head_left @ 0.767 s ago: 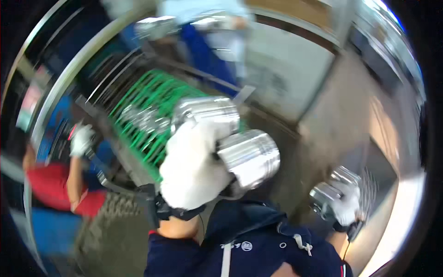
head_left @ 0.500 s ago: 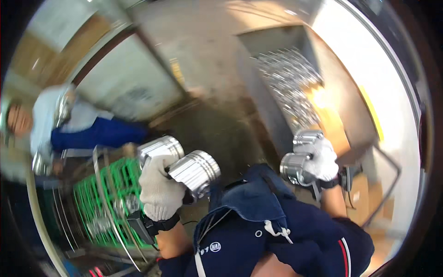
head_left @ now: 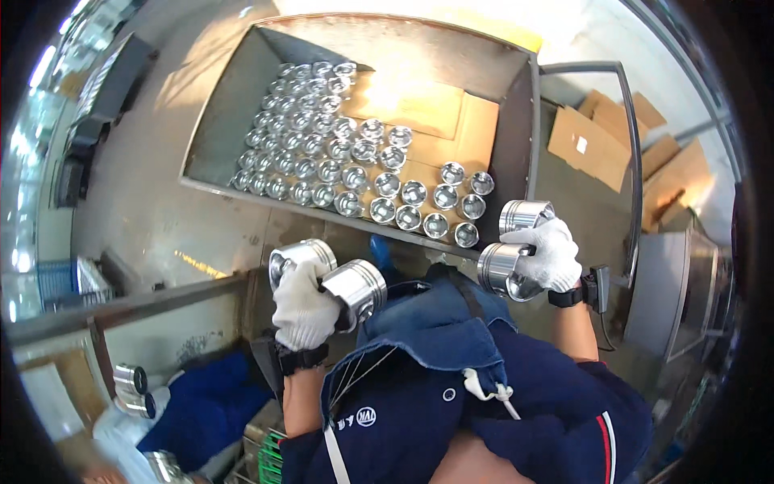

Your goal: Picking up metal pistons from a bin and placing them into a transport rack and vice-versa.

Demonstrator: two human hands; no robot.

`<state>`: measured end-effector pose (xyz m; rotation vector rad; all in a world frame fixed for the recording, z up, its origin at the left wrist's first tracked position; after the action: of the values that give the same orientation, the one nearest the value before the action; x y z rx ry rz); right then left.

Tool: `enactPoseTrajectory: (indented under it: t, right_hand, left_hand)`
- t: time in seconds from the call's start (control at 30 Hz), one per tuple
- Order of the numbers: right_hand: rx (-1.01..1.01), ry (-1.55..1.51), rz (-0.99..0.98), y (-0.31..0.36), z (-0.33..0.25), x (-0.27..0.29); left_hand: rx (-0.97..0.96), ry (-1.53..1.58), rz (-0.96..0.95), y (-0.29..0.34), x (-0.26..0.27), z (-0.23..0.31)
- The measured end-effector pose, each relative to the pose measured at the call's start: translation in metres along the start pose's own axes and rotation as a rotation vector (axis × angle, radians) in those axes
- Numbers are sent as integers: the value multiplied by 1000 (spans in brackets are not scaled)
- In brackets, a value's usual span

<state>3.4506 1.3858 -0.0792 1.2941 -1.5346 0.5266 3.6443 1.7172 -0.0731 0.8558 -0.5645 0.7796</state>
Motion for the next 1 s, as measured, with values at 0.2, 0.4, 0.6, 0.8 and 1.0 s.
enactPoseTrajectory:
  t: [0.2, 0.4, 0.6, 0.8, 1.0]
  right_hand:
    - [-307, -21, -26, -14, -13, 0]
    - [-342, -55, -102, -76, 0, 2]
    - [-246, 32, -66, -177, 70, -45]
    - [-353, -123, -109, -304, 202, -160]
    - [-323, -1644, 320, -384, 314, -217]
  left_hand:
    - [-301, -337, -125, -105, 10, 18]
    - [-407, -712, -176, -195, -20, 28]
    - [-501, -724, -573, -237, -42, 91]
    - [-496, -730, -693, -285, -92, 104]
    - [-433, -771, -844, -345, -160, 131]
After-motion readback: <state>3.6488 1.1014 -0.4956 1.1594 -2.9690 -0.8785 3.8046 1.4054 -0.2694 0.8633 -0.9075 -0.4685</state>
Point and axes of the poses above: each hand's wrist, its own y-axis away from the middle knuckle, its own x-axis out of the back of the hand, z = x × y, the point moved 2 cm from there along -y, towards the middle knuckle, and after that the axes turned 14 degrees about -z, right-handed, at the moved point
